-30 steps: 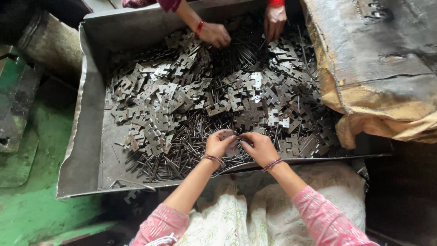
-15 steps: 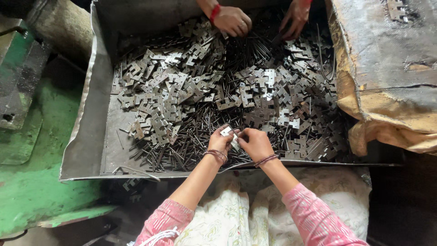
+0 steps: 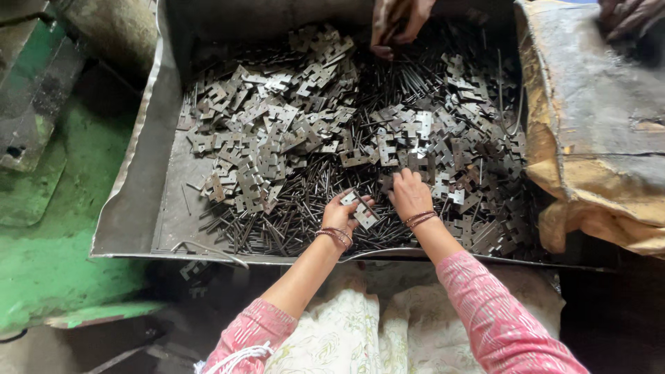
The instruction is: The person inserts metal pins into hinge plates and places the assembled hinges into a metal bin. The person handles the parts by hand and works alongside others in a workshop setting.
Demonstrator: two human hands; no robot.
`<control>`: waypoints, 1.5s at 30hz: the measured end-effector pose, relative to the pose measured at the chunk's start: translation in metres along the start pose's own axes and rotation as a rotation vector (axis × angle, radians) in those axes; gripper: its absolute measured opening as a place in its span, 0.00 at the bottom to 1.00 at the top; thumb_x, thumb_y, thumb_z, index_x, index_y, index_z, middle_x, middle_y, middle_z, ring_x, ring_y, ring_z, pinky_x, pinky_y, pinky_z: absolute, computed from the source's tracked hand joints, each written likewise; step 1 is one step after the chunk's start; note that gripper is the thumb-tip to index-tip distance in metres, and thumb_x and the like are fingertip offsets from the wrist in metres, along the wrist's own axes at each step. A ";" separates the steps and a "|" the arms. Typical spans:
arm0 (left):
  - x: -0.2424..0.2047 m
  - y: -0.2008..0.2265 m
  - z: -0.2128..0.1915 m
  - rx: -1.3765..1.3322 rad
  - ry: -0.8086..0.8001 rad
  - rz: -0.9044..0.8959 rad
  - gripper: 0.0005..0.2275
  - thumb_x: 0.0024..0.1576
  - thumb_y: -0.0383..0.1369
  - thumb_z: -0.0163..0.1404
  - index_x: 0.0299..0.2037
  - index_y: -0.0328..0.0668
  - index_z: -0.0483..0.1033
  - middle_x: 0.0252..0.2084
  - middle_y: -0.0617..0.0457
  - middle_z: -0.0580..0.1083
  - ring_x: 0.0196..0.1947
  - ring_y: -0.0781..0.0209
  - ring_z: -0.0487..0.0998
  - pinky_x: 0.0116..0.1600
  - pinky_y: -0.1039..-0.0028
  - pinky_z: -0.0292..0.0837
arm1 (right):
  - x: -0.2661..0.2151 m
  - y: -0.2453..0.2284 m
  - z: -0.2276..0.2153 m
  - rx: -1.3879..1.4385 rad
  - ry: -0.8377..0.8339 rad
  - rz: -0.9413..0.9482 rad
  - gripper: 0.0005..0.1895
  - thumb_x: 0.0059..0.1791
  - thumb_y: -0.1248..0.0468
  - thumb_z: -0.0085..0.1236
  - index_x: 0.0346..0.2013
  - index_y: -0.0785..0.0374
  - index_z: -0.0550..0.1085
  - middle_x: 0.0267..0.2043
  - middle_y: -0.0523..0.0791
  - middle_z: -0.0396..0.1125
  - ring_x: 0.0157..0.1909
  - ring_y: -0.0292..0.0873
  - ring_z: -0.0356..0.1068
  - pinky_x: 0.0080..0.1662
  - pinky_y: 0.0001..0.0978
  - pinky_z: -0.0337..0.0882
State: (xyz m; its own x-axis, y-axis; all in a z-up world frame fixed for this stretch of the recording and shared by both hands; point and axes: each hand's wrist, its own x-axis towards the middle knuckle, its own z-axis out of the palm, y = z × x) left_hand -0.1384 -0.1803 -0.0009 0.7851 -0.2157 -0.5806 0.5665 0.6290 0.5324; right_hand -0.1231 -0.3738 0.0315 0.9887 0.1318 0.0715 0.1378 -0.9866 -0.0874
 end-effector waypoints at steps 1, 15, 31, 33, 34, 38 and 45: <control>0.001 -0.001 -0.002 -0.011 0.011 0.005 0.21 0.61 0.18 0.40 0.66 0.33 0.58 0.50 0.33 0.77 0.48 0.45 0.82 0.46 0.62 0.81 | 0.002 -0.001 0.008 -0.030 0.019 -0.029 0.15 0.41 0.62 0.63 0.38 0.64 0.72 0.43 0.49 0.66 0.48 0.52 0.70 0.44 0.40 0.76; 0.017 -0.008 -0.014 -0.034 -0.021 -0.070 0.15 0.67 0.31 0.33 0.61 0.38 0.63 0.46 0.36 0.77 0.44 0.44 0.82 0.45 0.55 0.81 | -0.001 0.004 -0.069 -0.054 0.205 -0.659 0.16 0.44 0.68 0.54 0.47 0.64 0.74 0.49 0.46 0.68 0.50 0.45 0.70 0.50 0.34 0.74; 0.014 -0.015 -0.016 0.106 -0.069 -0.177 0.16 0.69 0.39 0.37 0.55 0.39 0.73 0.42 0.47 0.78 0.36 0.52 0.79 0.40 0.63 0.78 | -0.004 -0.023 -0.102 0.074 0.197 -1.224 0.22 0.44 0.63 0.54 0.53 0.55 0.77 0.60 0.47 0.65 0.57 0.46 0.68 0.49 0.36 0.72; 0.015 -0.015 -0.017 0.065 -0.083 -0.149 0.14 0.68 0.35 0.36 0.55 0.38 0.72 0.44 0.46 0.78 0.41 0.53 0.82 0.45 0.61 0.81 | -0.012 -0.024 -0.103 0.304 0.274 -0.756 0.21 0.47 0.68 0.52 0.55 0.54 0.75 0.62 0.43 0.66 0.60 0.48 0.69 0.58 0.38 0.73; 0.017 -0.017 -0.017 0.043 -0.091 -0.133 0.14 0.67 0.33 0.35 0.55 0.37 0.71 0.45 0.46 0.78 0.43 0.54 0.83 0.47 0.60 0.82 | -0.016 -0.026 -0.104 0.409 0.307 -0.520 0.21 0.49 0.70 0.51 0.56 0.54 0.74 0.63 0.41 0.67 0.62 0.49 0.70 0.62 0.39 0.74; 0.037 -0.027 -0.019 -0.040 -0.084 -0.002 0.13 0.65 0.25 0.37 0.57 0.36 0.71 0.47 0.45 0.77 0.45 0.55 0.82 0.51 0.62 0.81 | -0.043 -0.058 -0.087 0.432 0.076 -0.157 0.25 0.48 0.62 0.60 0.60 0.59 0.70 0.56 0.51 0.68 0.54 0.57 0.70 0.52 0.45 0.73; 0.045 -0.028 -0.027 -0.116 -0.150 0.140 0.17 0.64 0.21 0.37 0.62 0.35 0.70 0.48 0.40 0.79 0.47 0.51 0.79 0.54 0.65 0.77 | -0.061 -0.093 -0.039 0.452 0.101 -0.065 0.28 0.47 0.66 0.59 0.63 0.60 0.69 0.62 0.58 0.65 0.50 0.61 0.71 0.49 0.47 0.74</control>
State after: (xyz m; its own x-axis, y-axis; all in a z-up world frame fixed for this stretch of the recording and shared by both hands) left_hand -0.1252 -0.1876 -0.0587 0.8874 -0.2234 -0.4033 0.4236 0.7405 0.5218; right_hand -0.1984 -0.2934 0.0737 0.9696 0.1594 0.1857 0.2330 -0.8331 -0.5017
